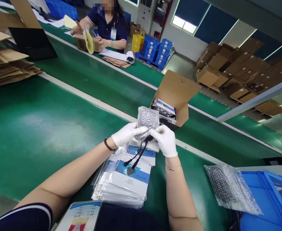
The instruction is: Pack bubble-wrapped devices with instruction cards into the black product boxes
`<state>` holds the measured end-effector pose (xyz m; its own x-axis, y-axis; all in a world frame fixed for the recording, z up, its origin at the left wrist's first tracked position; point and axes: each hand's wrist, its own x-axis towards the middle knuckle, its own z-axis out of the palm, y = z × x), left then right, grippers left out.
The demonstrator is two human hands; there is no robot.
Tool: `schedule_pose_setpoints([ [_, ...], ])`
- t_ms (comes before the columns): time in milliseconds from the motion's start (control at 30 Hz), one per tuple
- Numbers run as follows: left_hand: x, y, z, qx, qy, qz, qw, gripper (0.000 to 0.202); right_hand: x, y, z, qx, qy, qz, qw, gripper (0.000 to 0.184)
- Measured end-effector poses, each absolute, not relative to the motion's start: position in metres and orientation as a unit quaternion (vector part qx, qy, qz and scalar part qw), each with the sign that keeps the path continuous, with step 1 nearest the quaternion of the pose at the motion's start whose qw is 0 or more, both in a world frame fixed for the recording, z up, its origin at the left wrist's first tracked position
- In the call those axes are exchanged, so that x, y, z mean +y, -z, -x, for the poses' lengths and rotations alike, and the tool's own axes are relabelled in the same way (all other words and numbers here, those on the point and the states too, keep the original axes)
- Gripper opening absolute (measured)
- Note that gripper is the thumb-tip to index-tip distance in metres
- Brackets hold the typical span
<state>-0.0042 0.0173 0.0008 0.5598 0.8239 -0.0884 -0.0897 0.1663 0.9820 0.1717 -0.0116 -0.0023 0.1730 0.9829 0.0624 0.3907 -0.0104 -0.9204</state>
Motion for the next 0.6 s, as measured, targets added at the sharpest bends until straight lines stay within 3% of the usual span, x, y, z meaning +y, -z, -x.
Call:
schedule_pose_setpoints([
  [400,0.021,0.001,0.007,0.381,-0.321,-0.509,0.702,0.035,-0.011,0.004,-0.173,-0.526,-0.379,0.603,0.465,0.031],
  [500,0.026,0.006,0.013,0.371,-0.313,-0.455,0.747,0.035,-0.01,0.005,-0.171,-0.473,-0.476,0.523,0.526,0.03],
  [600,0.032,0.009,0.014,0.303,-0.401,-0.327,0.8,0.038,-0.009,0.004,-0.17,-0.375,-0.613,0.373,0.587,0.049],
])
